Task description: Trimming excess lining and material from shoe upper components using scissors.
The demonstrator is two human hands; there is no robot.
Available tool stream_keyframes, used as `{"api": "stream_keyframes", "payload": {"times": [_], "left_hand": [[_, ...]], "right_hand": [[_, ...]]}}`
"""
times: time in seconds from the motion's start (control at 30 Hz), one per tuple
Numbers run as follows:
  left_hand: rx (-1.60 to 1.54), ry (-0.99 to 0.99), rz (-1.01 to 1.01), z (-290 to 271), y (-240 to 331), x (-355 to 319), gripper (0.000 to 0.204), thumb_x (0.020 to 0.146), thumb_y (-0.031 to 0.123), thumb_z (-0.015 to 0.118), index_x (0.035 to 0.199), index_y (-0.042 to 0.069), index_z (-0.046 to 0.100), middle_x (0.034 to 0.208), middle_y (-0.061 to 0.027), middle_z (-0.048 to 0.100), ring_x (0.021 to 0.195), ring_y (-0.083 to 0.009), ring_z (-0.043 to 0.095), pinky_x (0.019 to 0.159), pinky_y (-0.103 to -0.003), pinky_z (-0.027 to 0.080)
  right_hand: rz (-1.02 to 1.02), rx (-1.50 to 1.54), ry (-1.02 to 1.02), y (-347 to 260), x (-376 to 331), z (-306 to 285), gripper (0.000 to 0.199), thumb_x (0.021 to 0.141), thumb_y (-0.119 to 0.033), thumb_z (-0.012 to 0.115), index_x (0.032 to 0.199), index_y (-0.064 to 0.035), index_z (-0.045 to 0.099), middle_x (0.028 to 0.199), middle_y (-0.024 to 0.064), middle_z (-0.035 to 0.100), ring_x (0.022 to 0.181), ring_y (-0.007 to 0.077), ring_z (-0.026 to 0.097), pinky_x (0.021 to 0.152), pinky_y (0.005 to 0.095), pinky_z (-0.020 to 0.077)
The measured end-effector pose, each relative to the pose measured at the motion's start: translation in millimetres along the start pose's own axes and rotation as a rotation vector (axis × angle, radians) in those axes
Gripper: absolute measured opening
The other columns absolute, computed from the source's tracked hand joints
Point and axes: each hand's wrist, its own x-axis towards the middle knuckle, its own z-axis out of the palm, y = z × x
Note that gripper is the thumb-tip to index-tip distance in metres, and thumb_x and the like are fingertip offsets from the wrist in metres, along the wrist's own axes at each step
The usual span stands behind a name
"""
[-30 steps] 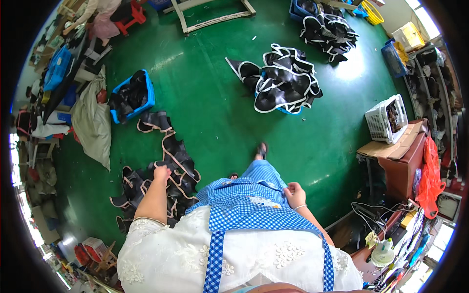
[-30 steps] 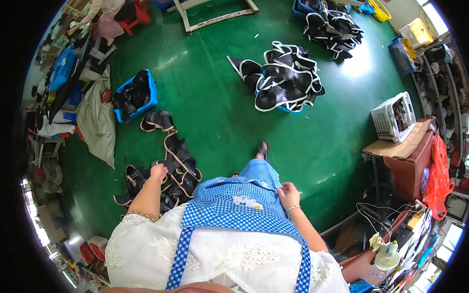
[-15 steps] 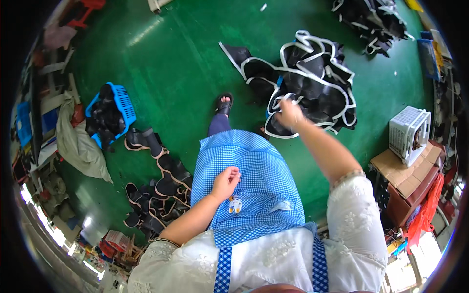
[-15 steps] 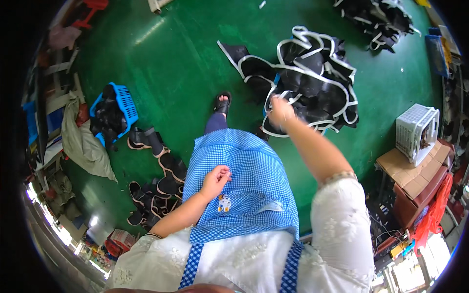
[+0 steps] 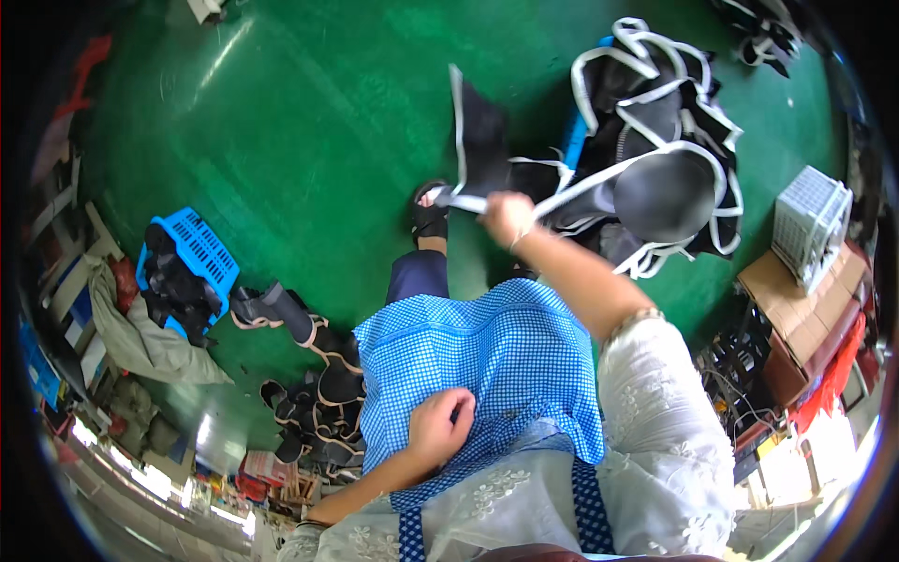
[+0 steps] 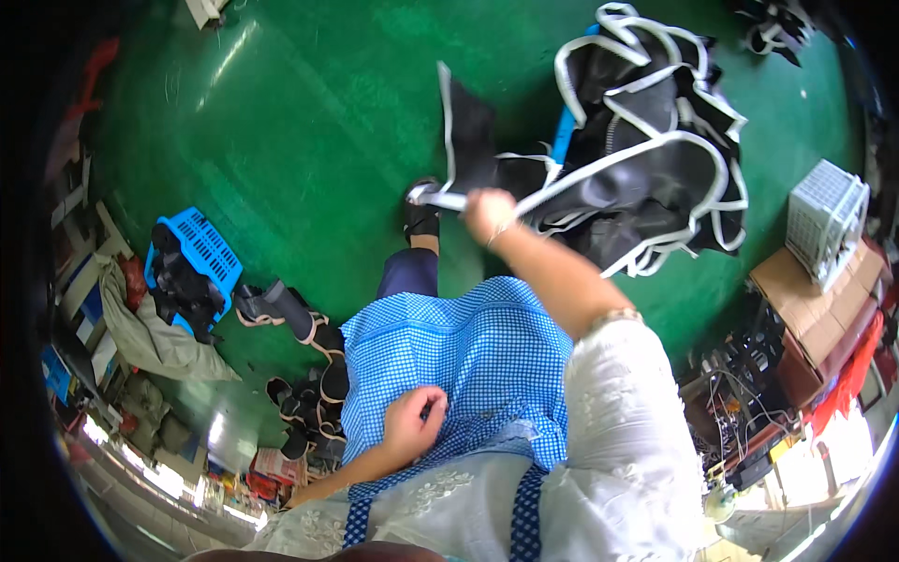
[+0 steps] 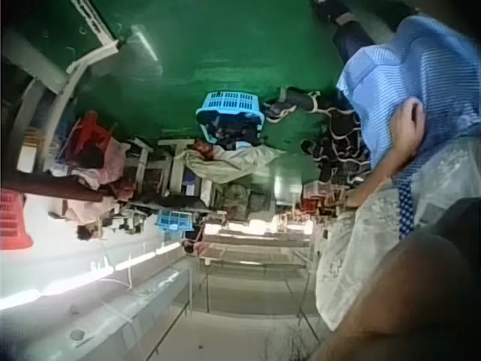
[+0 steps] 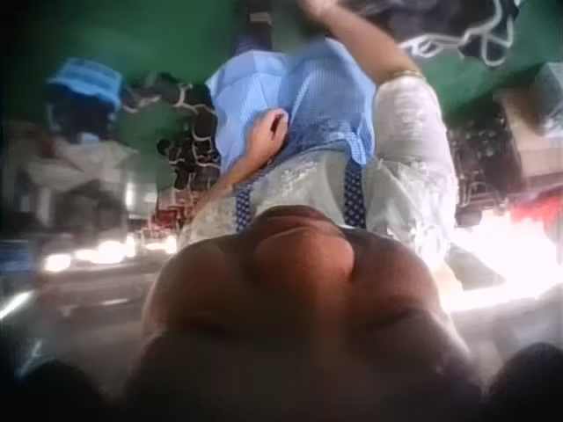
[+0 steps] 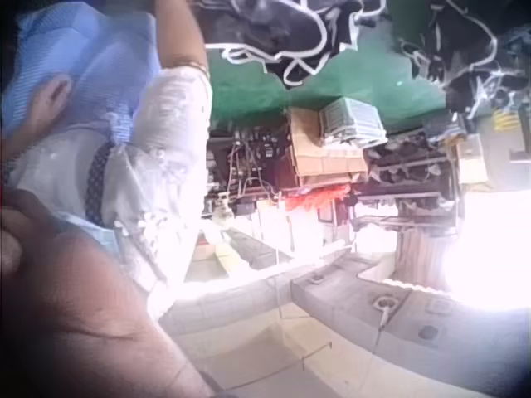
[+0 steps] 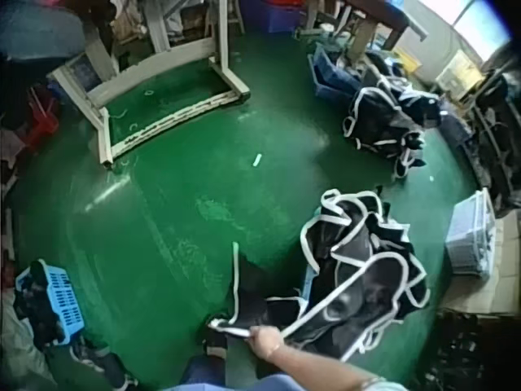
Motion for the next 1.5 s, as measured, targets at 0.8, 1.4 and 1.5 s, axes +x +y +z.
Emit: {"api": "stream_keyframes", "payload": {"times": [0.8,1.4,1.5], "left_hand": [[-0.501,0.223,0.596,36,155,-328,0.011,0.083,0.008,0.059,0.090,0.000,0.058,0.073,-0.0063,0.060,0.062,-0.0107,0.054,0.053,-0.025,0.041],[0.777,-1.230,1.251,302,72,-590,0.061,0.083,0.032,0.061,0.131,0.002,0.038,0.129,-0.0181,0.046,0.120,-0.0273,0.044,0.099,-0.036,0.034],[1.012,-1.786,1.092,423,26,-711,0.053,0.085,0.040,0.059,0.121,0.003,0.050,0.117,-0.0159,0.055,0.108,-0.0264,0.053,0.091,-0.033,0.041]], "right_hand": [[-0.805,1.207,0.052,-144,-710,-156,0.112,0.058,-0.039,0.084,0.142,-0.0023,0.019,0.139,0.0146,0.036,0.130,0.0238,0.033,0.109,0.0377,0.0217],[0.659,1.695,1.772,-322,-1252,171,0.014,0.078,-0.017,0.064,0.086,-0.0056,0.063,0.077,0.0019,0.059,0.072,0.0089,0.055,0.065,0.0258,0.0470],[0.758,1.371,1.982,-113,-1344,87,0.021,0.081,-0.018,0.058,0.097,-0.0042,0.057,0.086,0.0064,0.058,0.079,0.0137,0.056,0.071,0.0282,0.0469]]}}
